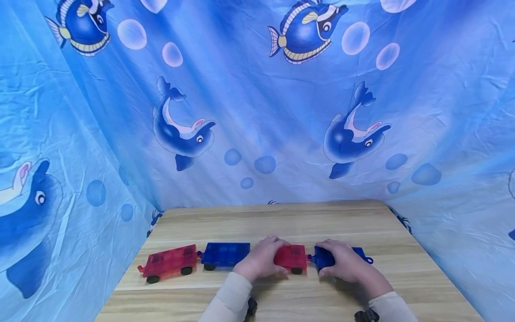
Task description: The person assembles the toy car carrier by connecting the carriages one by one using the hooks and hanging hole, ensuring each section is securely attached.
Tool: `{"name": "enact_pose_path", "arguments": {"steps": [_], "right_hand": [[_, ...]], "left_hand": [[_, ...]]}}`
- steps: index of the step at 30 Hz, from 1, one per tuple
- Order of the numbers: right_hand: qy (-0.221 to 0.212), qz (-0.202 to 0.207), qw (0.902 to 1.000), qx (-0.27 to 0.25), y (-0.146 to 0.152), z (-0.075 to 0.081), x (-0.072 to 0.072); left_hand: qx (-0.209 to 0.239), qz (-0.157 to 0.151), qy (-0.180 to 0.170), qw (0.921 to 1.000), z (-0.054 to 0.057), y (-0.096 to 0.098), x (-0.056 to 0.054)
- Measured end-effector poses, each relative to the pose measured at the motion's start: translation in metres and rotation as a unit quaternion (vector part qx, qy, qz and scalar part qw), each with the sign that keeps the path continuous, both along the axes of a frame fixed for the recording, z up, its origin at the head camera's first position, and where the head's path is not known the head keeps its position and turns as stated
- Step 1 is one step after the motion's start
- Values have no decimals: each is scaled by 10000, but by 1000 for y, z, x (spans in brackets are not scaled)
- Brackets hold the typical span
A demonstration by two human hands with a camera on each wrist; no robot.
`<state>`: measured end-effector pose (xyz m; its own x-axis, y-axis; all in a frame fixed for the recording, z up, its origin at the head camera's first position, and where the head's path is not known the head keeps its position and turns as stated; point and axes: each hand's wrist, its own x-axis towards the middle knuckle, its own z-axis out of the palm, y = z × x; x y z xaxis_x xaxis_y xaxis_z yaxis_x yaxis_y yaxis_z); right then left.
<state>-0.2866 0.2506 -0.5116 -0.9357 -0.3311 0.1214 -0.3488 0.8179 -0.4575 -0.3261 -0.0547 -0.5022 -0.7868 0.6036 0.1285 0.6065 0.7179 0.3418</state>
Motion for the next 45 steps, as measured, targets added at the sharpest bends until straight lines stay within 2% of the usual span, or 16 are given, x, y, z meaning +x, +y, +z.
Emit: {"name": "enact_pose_path", "arguments": {"steps": [5, 13, 18, 24, 29, 32, 35, 39, 45], "right_hand": [[-132, 14, 9999, -22, 8, 0, -3], [-426, -58, 9990, -134, 25, 3, -6], [-508, -148, 9984, -191, 34, 5, -7], [-483, -91, 9985, -223, 46, 4, -9], [-522, -80, 9982, -272, 57, 3, -11], [-512, -105, 9983, -265, 61, 2, -12], [-515, -107, 9983, -255, 63, 1, -13], [-512, -46, 9983, -266, 66, 1, -13], [-380, 204, 9987, -276, 71, -3, -14]], "left_hand": [[68, -58, 45, 9999, 3, -17, -1], [169, 28, -125, 9998, 3, -63, -12], [228, 217, -98, 9995, 3, -95, -19], [304, 436, -13, 9986, 4, -132, -20], [358, 761, -322, 9959, 2, -157, -18], [404, 873, -512, 9940, 0, -165, -18], [497, 827, -593, 9936, 0, -168, -17], [562, 655, -567, 9947, -1, -169, -16], [526, 614, -549, 9952, -2, -170, -15]]}}
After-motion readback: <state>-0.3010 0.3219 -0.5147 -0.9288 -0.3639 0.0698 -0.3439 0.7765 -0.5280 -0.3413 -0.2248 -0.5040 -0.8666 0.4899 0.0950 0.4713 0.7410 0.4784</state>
